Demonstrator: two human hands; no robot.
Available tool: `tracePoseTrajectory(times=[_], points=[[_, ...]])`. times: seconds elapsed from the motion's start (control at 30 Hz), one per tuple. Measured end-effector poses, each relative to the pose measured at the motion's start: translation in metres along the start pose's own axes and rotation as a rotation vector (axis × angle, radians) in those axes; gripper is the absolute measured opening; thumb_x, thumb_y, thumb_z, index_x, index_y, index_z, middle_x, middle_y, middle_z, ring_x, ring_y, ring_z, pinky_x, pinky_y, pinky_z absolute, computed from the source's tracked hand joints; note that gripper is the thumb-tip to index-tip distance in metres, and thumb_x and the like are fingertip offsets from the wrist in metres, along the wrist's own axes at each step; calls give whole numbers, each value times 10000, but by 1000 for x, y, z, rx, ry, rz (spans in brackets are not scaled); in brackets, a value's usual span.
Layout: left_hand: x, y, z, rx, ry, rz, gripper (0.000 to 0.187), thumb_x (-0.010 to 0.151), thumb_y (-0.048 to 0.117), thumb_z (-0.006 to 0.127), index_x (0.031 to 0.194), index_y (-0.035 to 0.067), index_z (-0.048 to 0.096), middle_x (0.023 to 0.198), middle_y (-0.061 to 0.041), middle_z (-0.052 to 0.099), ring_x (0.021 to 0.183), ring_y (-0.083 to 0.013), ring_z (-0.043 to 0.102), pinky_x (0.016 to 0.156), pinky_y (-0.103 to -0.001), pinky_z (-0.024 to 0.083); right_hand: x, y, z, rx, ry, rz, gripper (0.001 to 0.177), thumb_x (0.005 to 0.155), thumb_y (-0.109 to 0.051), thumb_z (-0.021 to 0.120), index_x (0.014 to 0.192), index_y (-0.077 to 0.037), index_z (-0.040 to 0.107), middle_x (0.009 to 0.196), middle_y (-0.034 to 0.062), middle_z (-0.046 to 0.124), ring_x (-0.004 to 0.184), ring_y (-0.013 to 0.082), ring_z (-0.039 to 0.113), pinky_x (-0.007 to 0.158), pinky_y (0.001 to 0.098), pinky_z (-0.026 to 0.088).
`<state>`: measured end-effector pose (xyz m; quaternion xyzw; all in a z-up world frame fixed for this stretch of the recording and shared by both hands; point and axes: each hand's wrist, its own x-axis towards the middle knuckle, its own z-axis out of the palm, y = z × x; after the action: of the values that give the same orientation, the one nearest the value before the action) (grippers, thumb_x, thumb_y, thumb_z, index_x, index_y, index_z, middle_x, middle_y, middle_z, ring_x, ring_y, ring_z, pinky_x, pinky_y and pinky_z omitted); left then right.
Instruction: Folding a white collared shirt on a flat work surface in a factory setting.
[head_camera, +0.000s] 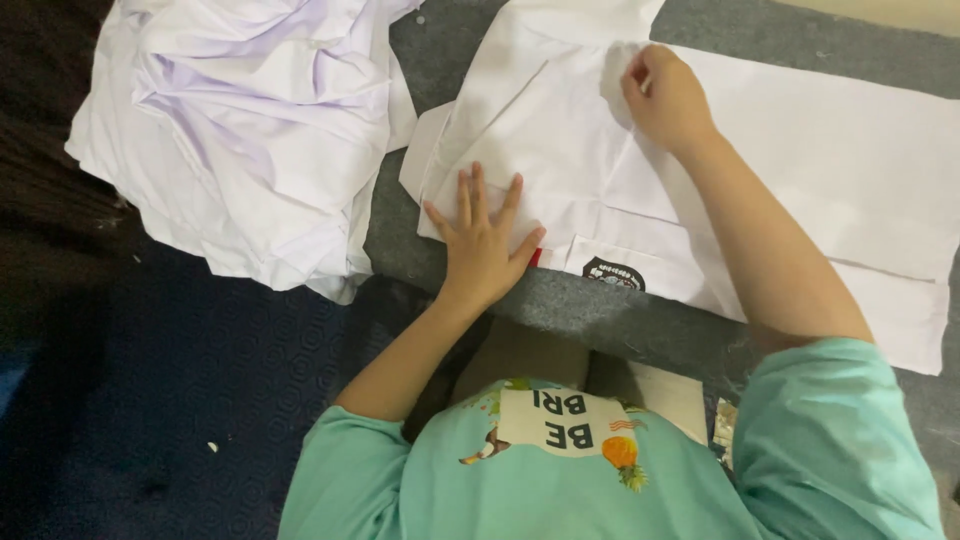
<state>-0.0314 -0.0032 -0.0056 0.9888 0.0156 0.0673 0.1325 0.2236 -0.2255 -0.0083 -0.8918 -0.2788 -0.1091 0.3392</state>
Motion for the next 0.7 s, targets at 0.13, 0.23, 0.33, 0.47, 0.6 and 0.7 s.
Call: tracePoseTrajectory(times=[0.13,0.23,0.33,0.47,0.6,0.7], points=[[14,16,6,-62,127,169,744,1031,557,594,1605,152,351,1699,-233,164,1591,-432,109,1102,-872,63,-57,-29,-52,-73,-390,269,152,954,-197,654,934,-54,702,890,132,718,807,319,675,731,446,509],[27,33,14,-160,139,255,689,1009,532,616,1540,116,474,1654,-269,265,1566,-460,156,1087,-872,74,-83,-45,-48,-109,-378,207,205,884,-168,765,1041,-36,773,977,187,733,907,377,727,776,495,565],[32,43,33,-150,187,325,684,1008,567,597,1521,123,505,1631,-264,330,1556,-458,204,1097,-854,126,-94,-37,-20,-126,-263,173,229,868,-185,803,1080,-98,803,973,117,722,871,312,725,751,436,578],[29,41,49,-127,190,326,701,989,634,566,1530,191,509,1602,-231,416,1535,-426,301,1144,-801,126,-95,-18,8,-215,-180,119,142,906,-214,777,1035,-158,799,955,41,702,868,268,726,742,399,593],[27,43,43,-152,100,280,705,1000,669,492,1544,220,498,1636,-204,381,1561,-405,257,1164,-791,83,-68,8,5,-396,-265,102,147,952,-238,715,1037,-127,763,928,85,684,880,347,726,753,474,593],[28,44,45,-169,148,277,684,994,637,532,1519,199,531,1629,-214,391,1560,-408,270,1169,-794,83,-29,12,5,-380,-91,46,73,994,-122,712,1019,-65,751,885,95,669,811,322,729,688,410,578]])
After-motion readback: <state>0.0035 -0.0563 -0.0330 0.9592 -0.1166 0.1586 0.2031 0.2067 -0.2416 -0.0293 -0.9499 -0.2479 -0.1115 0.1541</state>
